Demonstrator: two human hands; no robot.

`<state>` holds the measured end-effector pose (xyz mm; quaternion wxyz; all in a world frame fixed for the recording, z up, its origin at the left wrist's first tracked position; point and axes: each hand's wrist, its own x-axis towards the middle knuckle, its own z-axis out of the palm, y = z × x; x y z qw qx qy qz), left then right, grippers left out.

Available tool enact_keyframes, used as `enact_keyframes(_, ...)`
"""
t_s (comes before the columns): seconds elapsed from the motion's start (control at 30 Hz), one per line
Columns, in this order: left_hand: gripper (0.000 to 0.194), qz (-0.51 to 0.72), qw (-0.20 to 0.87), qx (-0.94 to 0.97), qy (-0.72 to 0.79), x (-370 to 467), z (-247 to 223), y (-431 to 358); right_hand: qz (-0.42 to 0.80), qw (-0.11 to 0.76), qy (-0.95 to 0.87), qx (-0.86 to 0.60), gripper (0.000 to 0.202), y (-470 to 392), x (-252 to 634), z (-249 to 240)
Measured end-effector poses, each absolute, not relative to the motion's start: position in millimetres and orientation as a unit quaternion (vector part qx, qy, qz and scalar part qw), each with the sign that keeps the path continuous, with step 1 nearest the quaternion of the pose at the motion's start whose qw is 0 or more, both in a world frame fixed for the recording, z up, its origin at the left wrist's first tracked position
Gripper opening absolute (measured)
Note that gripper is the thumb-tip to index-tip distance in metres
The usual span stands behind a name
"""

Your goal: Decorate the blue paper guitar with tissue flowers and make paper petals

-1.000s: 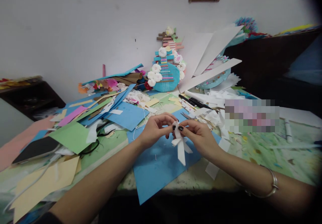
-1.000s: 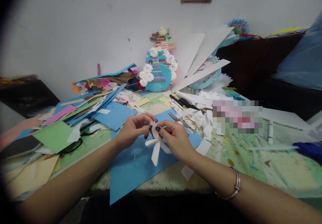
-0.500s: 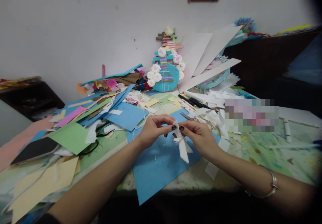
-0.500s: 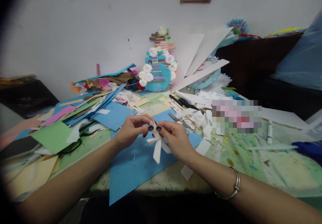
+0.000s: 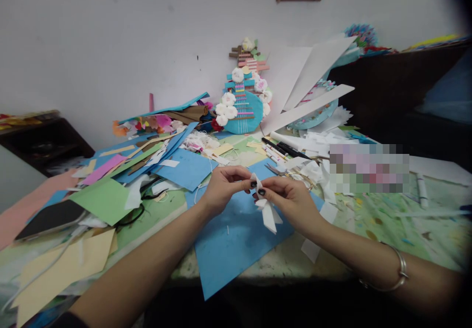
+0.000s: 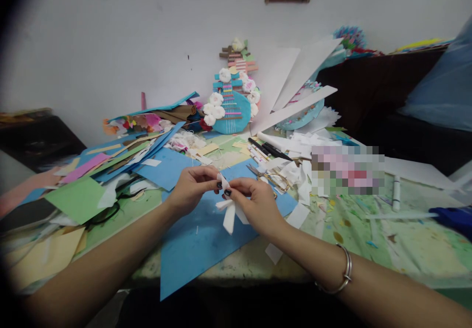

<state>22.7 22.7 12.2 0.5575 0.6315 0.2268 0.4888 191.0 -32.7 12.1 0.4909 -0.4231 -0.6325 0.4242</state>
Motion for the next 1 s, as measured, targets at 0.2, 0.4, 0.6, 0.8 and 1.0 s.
enact_keyframes(0.2,0.029,0.504,0.590,0.590,0.225,24.8,14.3,21.1,0.411,0.496,-0.631,-0.431,0.014,-33.9,188.2,12.1)
enact_keyframes(0.4,0.017,0.484,0.606,0.588,0.231,24.6,14.1,20.1,0.403,0.470,-0.632,-0.465,0.014,-31.9,187.8,12.5)
enact_keyframes(0.6,0.011,0.479,0.590,0.599,0.252,24.6,15.9,16.9,0.391,0.458,-0.646,-0.470,0.013,-31.0,189.3,13.2)
enact_keyframes(0.8,0.025,0.486,0.561,0.610,0.276,26.4,14.7,17.7,0.361,0.454,-0.660,-0.477,0.013,-33.4,189.1,13.3)
enact_keyframes(1.0,0.031,0.521,0.605,0.545,0.256,28.3,15.3,20.2,0.402,0.442,-0.638,-0.486,0.013,-31.7,189.0,16.0)
